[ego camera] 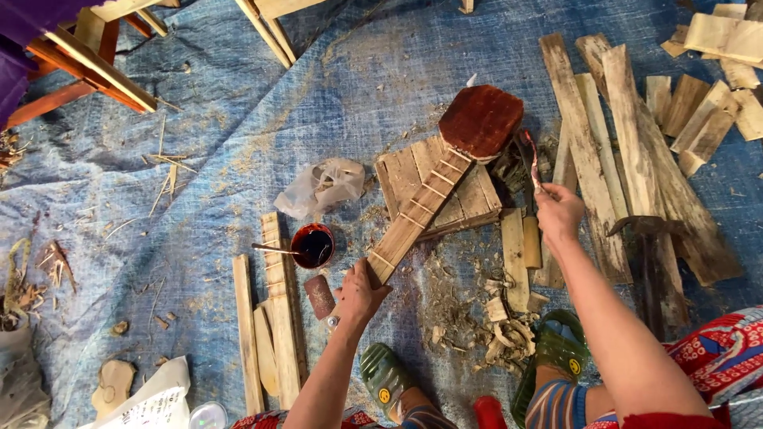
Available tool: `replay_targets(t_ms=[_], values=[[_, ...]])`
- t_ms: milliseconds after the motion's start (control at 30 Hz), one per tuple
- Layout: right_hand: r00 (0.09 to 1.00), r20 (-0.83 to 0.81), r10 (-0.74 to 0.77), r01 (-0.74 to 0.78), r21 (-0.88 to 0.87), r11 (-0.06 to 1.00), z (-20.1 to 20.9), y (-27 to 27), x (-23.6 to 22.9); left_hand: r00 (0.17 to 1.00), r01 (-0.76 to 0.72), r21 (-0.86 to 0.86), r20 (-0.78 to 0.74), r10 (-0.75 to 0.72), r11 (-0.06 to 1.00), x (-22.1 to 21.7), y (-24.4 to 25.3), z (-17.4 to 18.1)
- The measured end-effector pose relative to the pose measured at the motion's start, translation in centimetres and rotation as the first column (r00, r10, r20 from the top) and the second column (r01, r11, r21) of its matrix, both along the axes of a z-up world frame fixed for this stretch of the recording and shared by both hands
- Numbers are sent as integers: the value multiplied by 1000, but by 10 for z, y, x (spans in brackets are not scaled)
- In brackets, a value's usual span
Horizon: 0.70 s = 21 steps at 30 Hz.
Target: Applying dark wood stain to a handcrafted string instrument using a small applicator tool on a floor-level workspace.
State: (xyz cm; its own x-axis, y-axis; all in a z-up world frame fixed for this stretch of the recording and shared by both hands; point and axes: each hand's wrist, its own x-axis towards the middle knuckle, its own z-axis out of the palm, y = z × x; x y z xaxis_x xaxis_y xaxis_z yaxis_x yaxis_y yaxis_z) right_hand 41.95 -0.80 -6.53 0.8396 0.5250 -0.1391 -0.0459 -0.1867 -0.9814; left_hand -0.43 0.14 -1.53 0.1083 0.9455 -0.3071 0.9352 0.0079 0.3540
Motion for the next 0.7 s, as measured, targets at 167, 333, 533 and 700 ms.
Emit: replay_targets(t_ms=[167, 333, 533, 700], values=[[997, 77, 8, -5, -39, 999, -9, 24, 24, 1000, 0, -25, 12, 1, 1000, 1, 1, 6], [994, 105, 20, -10, -95, 995, -1, 19, 14, 1000, -4, -27, 23, 4, 1000, -1, -2, 5], [999, 25, 23, -22, -40, 999, -2, 12, 8, 1000, 7, -42, 26, -5, 999, 0, -2, 14], [1000, 26, -13, 14, -48, 999, -10, 27, 19, 1000, 7, -49, 28, -6, 999, 0, 0, 11]])
